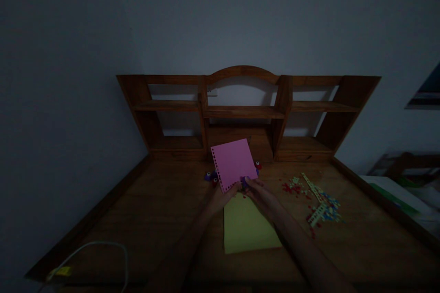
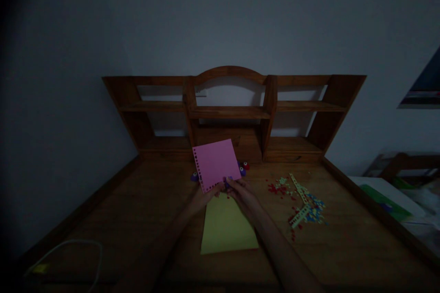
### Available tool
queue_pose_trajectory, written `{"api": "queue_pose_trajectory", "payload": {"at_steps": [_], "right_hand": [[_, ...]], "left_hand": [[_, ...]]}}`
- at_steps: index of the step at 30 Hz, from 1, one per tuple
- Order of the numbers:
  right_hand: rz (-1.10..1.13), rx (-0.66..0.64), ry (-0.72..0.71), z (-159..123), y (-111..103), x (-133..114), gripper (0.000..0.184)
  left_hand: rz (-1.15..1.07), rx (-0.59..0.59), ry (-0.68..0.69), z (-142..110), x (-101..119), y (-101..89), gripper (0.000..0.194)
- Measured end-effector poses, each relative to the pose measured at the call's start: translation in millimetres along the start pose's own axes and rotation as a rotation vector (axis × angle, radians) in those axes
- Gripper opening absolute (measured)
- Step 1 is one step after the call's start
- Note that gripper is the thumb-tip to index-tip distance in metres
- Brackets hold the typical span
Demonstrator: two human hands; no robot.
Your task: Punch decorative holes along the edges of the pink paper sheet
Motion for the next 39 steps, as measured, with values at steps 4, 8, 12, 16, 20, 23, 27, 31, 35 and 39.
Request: {"api": "queue_pose_trajectory", "payload": {"at_steps": [4,8,12,16,20,23,27,31,35,39], "right_hand": [[0.005,0.012,0.005,1.4,-1.7,1.3,0.021],[-0.001,0.015,0.011,2.7,-1.9,1.8,0.022],[0.005,0.02,0.014,2.6,-2.3,1.6,0.021],[0.003,0.004,0.019,1.9,-2.3,1.5,0.02],[-0.007,-0.019,0.013,1.1,-0.9,0.8,0.021],[-0.02,-0.04,0.001,0.9,0.4,0.1,0.022],[-0.017,-0.059,0.004,1.7,0.8,0.6,0.022],[-0.028,-0.065,-0.005,1.2,0.7,0.4,0.021],[-0.042,-0.099,-0.019,-0.3,2.4,0.0,0.021],[-0.051,-0.107,-0.022,0.9,1.1,2.3,0.023]], "left_hand": [[0.005,0.002,0.013,-0.6,0.6,0.1,0.034],[0.006,0.001,0.012,-1.2,2.3,-0.3,0.035],[0.01,0.012,-0.027,-0.9,1.8,0.1,0.037],[0.012,0.012,-0.022,-0.2,1.7,0.8,0.037],[0.009,0.01,-0.017,1.3,-1.3,1.1,0.038],[-0.01,0.002,-0.004,2.1,-2.6,1.7,0.041],[-0.015,0.0,0.006,1.4,-0.4,1.8,0.043],[0.004,0.006,0.011,0.2,1.7,1.3,0.042],[0.011,-0.011,0.006,0.9,-1.2,1.4,0.043],[0.015,-0.022,0.023,2.0,-3.5,1.5,0.044]]}}
Point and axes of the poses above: each hand's wrist, its own z-axis towards the middle knuckle, its own y-axis out of the palm, x = y × z, the point moved 4 cm from there along z, towards the middle knuckle, and after that the axes turned 2 degrees about x, right-handed, at the moved point
